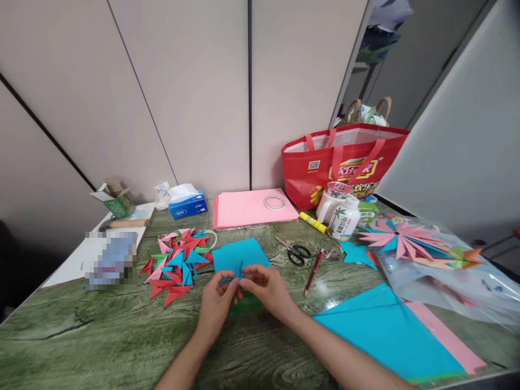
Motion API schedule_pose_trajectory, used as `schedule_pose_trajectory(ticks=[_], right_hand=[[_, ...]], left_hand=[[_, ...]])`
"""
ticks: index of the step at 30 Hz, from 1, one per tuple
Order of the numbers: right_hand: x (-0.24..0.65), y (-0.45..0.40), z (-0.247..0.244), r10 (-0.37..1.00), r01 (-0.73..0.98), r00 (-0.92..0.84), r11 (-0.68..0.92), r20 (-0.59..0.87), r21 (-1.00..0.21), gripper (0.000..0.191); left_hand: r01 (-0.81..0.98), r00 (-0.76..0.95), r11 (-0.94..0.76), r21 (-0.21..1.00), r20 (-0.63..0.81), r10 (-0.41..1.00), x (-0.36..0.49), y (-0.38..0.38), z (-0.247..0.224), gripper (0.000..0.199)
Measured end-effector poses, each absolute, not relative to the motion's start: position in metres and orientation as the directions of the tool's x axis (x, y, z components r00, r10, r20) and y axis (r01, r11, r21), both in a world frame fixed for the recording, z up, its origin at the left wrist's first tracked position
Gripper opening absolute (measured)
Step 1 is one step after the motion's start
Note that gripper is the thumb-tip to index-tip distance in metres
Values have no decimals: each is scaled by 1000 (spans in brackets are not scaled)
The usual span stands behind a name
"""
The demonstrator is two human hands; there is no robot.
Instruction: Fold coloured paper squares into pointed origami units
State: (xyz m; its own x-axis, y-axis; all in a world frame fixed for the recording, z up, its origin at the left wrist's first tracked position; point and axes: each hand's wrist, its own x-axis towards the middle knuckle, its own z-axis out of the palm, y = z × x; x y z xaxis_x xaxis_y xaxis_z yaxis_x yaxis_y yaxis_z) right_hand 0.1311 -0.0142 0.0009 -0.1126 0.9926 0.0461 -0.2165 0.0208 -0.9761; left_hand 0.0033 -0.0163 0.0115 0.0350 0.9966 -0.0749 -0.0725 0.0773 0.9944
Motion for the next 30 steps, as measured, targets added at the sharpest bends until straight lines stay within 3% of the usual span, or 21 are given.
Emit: schedule_pose_trajectory(ticks=[3, 6, 9, 12, 18, 22, 30], right_hand=[[132, -13, 0, 995, -253, -99, -1, 25, -968, 25], [133, -13, 0, 994, -242, -102, 12, 38, -970, 26], [135, -11, 1, 995, -114, -81, 42, 52, -993, 26], [139, -9, 2, 997, -14, -28, 75, 75, -997, 28], [139, -9, 7, 998, -197, -56, 5, 16, -980, 28], [141, -9, 8, 998, -197, -54, 21, 33, -980, 31], [144, -7, 7, 999, -238, -47, 2, 14, -971, 26]], left_hand=[[-79, 21, 46, 996, -45, 999, 2, -15, 11, 29], [37, 45, 37, 999, -38, 998, 1, -16, 13, 23], [207, 80, -27, 978, 10, 997, 1, -19, 15, 14], [254, 119, -112, 961, 83, 989, 1, -22, 15, 12], [257, 129, -202, 945, 174, 976, -1, -21, 13, 14], [307, 125, -315, 898, 290, 949, -4, -21, 13, 13], [108, 72, -129, 986, 122, 990, 0, -20, 15, 18]])
